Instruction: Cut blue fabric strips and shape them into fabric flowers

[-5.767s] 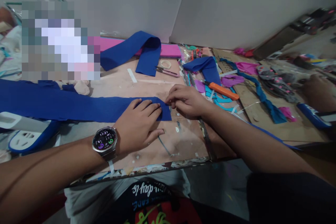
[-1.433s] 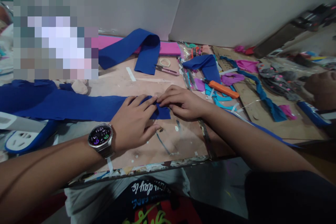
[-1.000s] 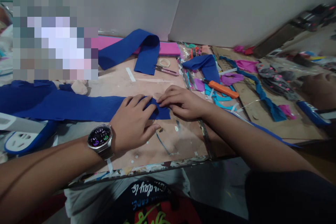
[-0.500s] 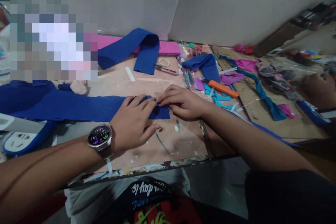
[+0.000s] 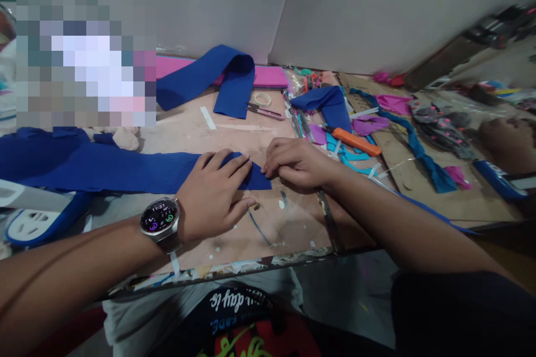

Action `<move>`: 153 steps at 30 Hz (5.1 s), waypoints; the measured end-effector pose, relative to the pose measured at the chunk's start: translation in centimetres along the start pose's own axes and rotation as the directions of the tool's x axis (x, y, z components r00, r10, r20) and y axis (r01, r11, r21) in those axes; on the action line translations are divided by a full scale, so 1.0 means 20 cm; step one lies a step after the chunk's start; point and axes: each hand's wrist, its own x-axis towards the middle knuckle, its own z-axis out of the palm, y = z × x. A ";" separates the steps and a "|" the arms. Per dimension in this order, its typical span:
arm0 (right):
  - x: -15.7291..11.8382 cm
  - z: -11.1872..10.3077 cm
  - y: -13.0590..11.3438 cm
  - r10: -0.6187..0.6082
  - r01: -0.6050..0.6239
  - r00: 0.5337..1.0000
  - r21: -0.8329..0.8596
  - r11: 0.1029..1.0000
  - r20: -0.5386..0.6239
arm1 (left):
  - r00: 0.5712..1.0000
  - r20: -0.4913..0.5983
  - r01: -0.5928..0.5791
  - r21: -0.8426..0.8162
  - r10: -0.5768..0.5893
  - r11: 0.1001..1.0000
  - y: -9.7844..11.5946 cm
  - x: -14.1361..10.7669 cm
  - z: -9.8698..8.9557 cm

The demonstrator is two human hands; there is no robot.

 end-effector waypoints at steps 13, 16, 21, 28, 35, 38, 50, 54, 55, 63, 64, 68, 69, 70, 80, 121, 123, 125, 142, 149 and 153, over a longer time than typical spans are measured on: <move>0.00 0.01 0.00 -0.018 0.020 0.999 0.025 0.999 -0.049 | 1.000 0.010 0.017 -0.009 -0.017 1.000 0.01 -0.01 0.00; 0.00 0.01 0.00 -0.025 0.025 0.997 0.005 1.000 -0.071 | 1.000 0.009 0.016 -0.015 -0.016 1.000 0.00 -0.01 0.00; 0.00 0.01 0.00 0.026 -0.026 0.999 0.008 1.000 -0.042 | 1.000 0.007 0.017 -0.025 -0.017 1.000 0.00 -0.01 0.00; 0.00 0.02 0.01 0.001 -0.005 0.994 -0.030 1.000 -0.113 | 1.000 0.016 0.017 -0.006 -0.017 1.000 0.00 -0.01 0.01; 0.00 0.02 0.04 -0.066 0.063 0.997 -0.068 0.996 -0.049 | 1.000 0.006 0.012 -0.007 -0.012 1.000 0.00 -0.01 0.01; 0.00 0.02 0.04 -0.052 0.050 0.998 -0.068 0.996 -0.024 | 0.999 -0.008 0.031 -0.024 -0.032 0.999 0.01 -0.01 0.01; 0.00 0.02 0.04 -0.062 0.061 0.998 -0.056 0.997 -0.018 | 1.000 -0.025 0.004 -0.016 -0.004 1.000 0.02 -0.01 -0.01; 0.00 0.03 0.04 -0.046 0.043 0.998 -0.063 0.997 -0.032 | 0.999 -0.032 -0.004 -0.030 0.003 1.000 0.02 -0.01 0.00; 0.00 0.03 0.04 -0.043 0.040 0.998 -0.064 0.997 -0.040 | 1.000 -0.029 -0.004 -0.033 0.004 0.999 0.02 -0.01 0.00; -0.01 0.03 0.05 -0.050 0.047 0.998 -0.071 0.996 -0.032 | 1.000 -0.013 0.000 -0.029 0.000 1.000 0.02 -0.01 0.00; -0.01 0.03 0.05 -0.050 0.048 0.998 -0.070 0.996 -0.030 | 1.000 -0.011 0.001 -0.031 -0.002 1.000 0.02 -0.02 0.00; -0.01 0.04 0.05 -0.031 0.029 0.999 -0.076 0.997 -0.031 | 1.000 -0.011 0.000 -0.023 0.000 1.000 0.02 -0.02 -0.01; -0.01 0.04 0.04 -0.025 0.022 0.999 -0.078 0.997 -0.030 | 1.000 -0.011 -0.002 -0.020 0.002 1.000 0.02 -0.02 -0.01; -0.01 0.03 0.04 -0.021 0.019 0.999 -0.079 0.997 -0.030 | 1.000 -0.009 -0.003 -0.017 0.003 1.000 0.02 -0.02 -0.01; 0.00 0.04 0.05 -0.031 0.029 0.999 -0.077 0.997 -0.032 | 1.000 0.004 0.001 -0.021 -0.001 1.000 0.02 -0.02 -0.01; -0.02 -0.03 0.03 0.167 -0.170 0.985 -0.068 0.983 -0.046 | 0.999 0.001 -0.036 -0.035 0.036 0.999 -0.02 0.01 0.01; -0.01 -0.03 0.04 0.131 -0.131 0.991 -0.125 0.983 -0.012 | 0.999 0.003 -0.033 -0.038 0.033 0.999 -0.02 0.01 0.01; -0.01 -0.03 0.05 0.093 -0.090 0.995 -0.142 0.986 0.019 | 1.000 0.002 -0.031 -0.039 0.031 0.999 -0.02 0.00 0.01; 0.00 0.00 0.05 0.019 -0.020 1.000 -0.058 0.998 -0.010 | 0.998 -0.062 -0.026 -0.134 0.018 0.991 -0.03 0.00 0.01; 0.01 0.01 -0.04 0.013 -0.008 0.998 0.077 0.997 -0.063 | 0.980 -0.196 -0.045 -0.304 -0.016 0.952 -0.10 0.06 -0.06; 0.02 0.01 -0.09 0.014 -0.001 0.997 0.179 0.984 -0.073 | 0.993 -0.113 -0.075 -0.414 0.030 0.907 -0.13 0.10 -0.13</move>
